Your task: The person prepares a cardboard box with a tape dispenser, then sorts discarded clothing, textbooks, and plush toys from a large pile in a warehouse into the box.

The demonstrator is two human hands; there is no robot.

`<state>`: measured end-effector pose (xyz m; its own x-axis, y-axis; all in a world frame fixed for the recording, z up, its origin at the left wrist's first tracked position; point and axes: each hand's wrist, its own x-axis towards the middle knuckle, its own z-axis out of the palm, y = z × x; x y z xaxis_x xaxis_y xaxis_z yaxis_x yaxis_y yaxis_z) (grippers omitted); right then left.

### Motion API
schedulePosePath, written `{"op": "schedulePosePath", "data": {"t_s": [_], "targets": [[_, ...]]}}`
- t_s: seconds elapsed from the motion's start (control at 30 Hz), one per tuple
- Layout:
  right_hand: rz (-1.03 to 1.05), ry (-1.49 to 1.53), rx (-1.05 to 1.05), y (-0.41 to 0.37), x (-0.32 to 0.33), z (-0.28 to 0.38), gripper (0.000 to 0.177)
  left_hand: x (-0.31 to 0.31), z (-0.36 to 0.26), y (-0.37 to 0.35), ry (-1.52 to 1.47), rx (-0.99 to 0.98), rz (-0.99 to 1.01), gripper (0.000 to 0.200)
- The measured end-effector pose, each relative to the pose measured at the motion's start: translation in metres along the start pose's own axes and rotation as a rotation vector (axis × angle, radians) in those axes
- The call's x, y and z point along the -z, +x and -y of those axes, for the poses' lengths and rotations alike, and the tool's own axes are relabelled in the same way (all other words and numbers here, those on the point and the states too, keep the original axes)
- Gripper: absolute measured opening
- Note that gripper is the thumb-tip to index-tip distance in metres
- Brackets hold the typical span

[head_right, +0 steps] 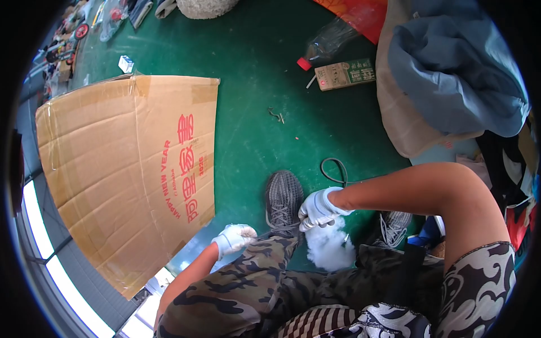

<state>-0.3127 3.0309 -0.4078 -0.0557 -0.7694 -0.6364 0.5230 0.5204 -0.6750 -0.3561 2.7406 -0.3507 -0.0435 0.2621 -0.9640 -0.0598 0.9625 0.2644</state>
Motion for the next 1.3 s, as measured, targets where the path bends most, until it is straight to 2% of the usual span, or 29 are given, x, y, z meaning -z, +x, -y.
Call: {"op": "schedulePosePath", "data": {"t_s": [0.1, 0.17, 0.23, 0.27, 0.3, 0.33, 0.4, 0.43, 0.47, 0.5, 0.57, 0.6, 0.63, 0.67, 0.7, 0.77, 0.83, 0.87, 0.9, 0.97, 1.03, 1.07, 1.1, 1.13, 1.17, 1.23, 1.27, 1.3], "targets": [[0.006, -0.092, 0.034, -0.004, 0.003, -0.009, 0.032, 0.001, 0.001, -0.001, 0.004, 0.047, 0.045, 0.019], [-0.027, -0.145, 0.046, 0.005, -0.002, -0.023, 0.034, 0.000, 0.012, 0.001, -0.018, 0.007, 0.010, 0.019], [-0.074, -0.488, 0.153, 0.004, -0.005, -0.028, 0.035, 0.003, 0.013, 0.009, 0.315, -0.203, -0.051, 0.024], [-0.202, -0.559, 0.283, 0.028, -0.020, -0.055, 0.038, 0.006, 0.009, 0.014, 0.471, -0.155, 0.032, 0.028], [-0.171, -0.514, 0.135, 0.012, -0.013, -0.032, 0.040, 0.002, 0.022, 0.017, 0.499, -0.239, -0.051, 0.028], [-0.180, -0.653, 0.114, 0.001, -0.010, -0.026, 0.039, 0.001, 0.025, 0.027, 0.604, -0.195, -0.022, 0.027], [-0.194, -0.732, 0.139, 0.008, -0.010, -0.030, 0.036, 0.013, -0.014, 0.032, 0.726, -0.125, 0.028, 0.026], [-0.272, -0.643, 0.196, -0.014, -0.010, -0.026, 0.035, 0.019, -0.007, 0.041, 0.712, -0.209, -0.025, 0.028], [-0.356, -0.482, 0.199, -0.048, -0.011, -0.023, 0.035, 0.030, -0.026, 0.043, 0.672, -0.228, -0.014, 0.028], [-0.399, -0.457, 0.166, -0.068, -0.012, -0.037, 0.035, 0.041, -0.055, 0.042, 0.660, -0.231, -0.078, 0.026], [-0.709, -0.321, 0.068, -0.118, -0.023, -0.071, 0.038, 0.058, -0.101, 0.050, 0.565, -0.327, -0.336, 0.027], [-0.946, -0.347, 0.019, -0.153, -0.032, -0.092, 0.040, 0.064, -0.127, 0.056, 0.355, -0.370, -0.394, 0.036], [-1.024, -0.365, -0.168, -0.187, -0.039, -0.107, 0.042, 0.070, -0.156, 0.061, 0.142, -0.401, -0.450, 0.047], [-1.292, -0.356, -0.248, -0.213, -0.058, -0.127, 0.036, 0.075, -0.190, 0.066, -0.044, -0.419, -0.389, 0.060], [-1.482, -0.362, -0.328, -0.235, -0.072, -0.145, 0.038, 0.078, -0.223, 0.074, -0.234, -0.432, -0.337, 0.075], [-1.783, -0.358, -0.488, -0.265, -0.092, -0.172, 0.051, 0.087, -0.278, 0.107, -0.267, -0.581, -0.239, 0.092], [-2.154, -0.260, -0.561, -0.278, -0.087, -0.188, 0.072, 0.091, -0.348, 0.128, 0.181, -0.901, -0.436, 0.095], [-2.170, -0.155, -0.595, -0.288, -0.082, -0.175, 0.091, 0.084, -0.384, 0.135, 0.124, -0.953, -0.441, 0.095], [-2.183, -0.108, -0.558, -0.288, -0.074, -0.172, 0.095, 0.074, -0.417, 0.137, 0.066, -1.008, -0.442, 0.095], [-2.226, 0.643, 0.086, -0.270, -0.048, -0.162, 0.097, 0.055, -0.467, 0.131, -0.323, -0.881, -0.096, 0.075], [-1.909, 1.092, 0.365, -0.281, -0.024, -0.141, 0.073, 0.035, -0.478, 0.149, -0.218, -0.619, -0.139, 0.052], [-1.906, 1.169, 0.521, -0.284, -0.016, -0.133, 0.057, 0.022, -0.481, 0.127, 0.076, -0.655, -0.122, 0.045], [-1.618, 1.381, 0.712, -0.291, -0.008, -0.127, 0.054, 0.009, -0.477, 0.096, 0.368, -0.675, -0.108, 0.037], [-1.415, 1.589, 0.727, -0.289, 0.000, -0.124, 0.052, -0.004, -0.460, 0.077, 0.252, -0.769, -0.047, 0.039], [-1.348, 1.433, 0.727, -0.290, 0.000, -0.109, 0.053, -0.012, -0.440, 0.064, 0.131, -0.852, 0.011, 0.040], [-1.286, 1.334, 0.626, -0.297, 0.002, -0.077, 0.045, -0.008, -0.420, 0.048, -0.094, -0.823, 0.103, 0.041], [-1.335, 1.168, 0.604, -0.296, 0.011, -0.084, 0.039, 0.000, -0.416, 0.037, -0.431, -0.797, 0.355, 0.044], [-1.377, 1.006, 0.583, -0.293, 0.019, -0.091, 0.034, 0.014, -0.432, 0.006, -0.460, -0.822, 0.403, 0.047]]}}
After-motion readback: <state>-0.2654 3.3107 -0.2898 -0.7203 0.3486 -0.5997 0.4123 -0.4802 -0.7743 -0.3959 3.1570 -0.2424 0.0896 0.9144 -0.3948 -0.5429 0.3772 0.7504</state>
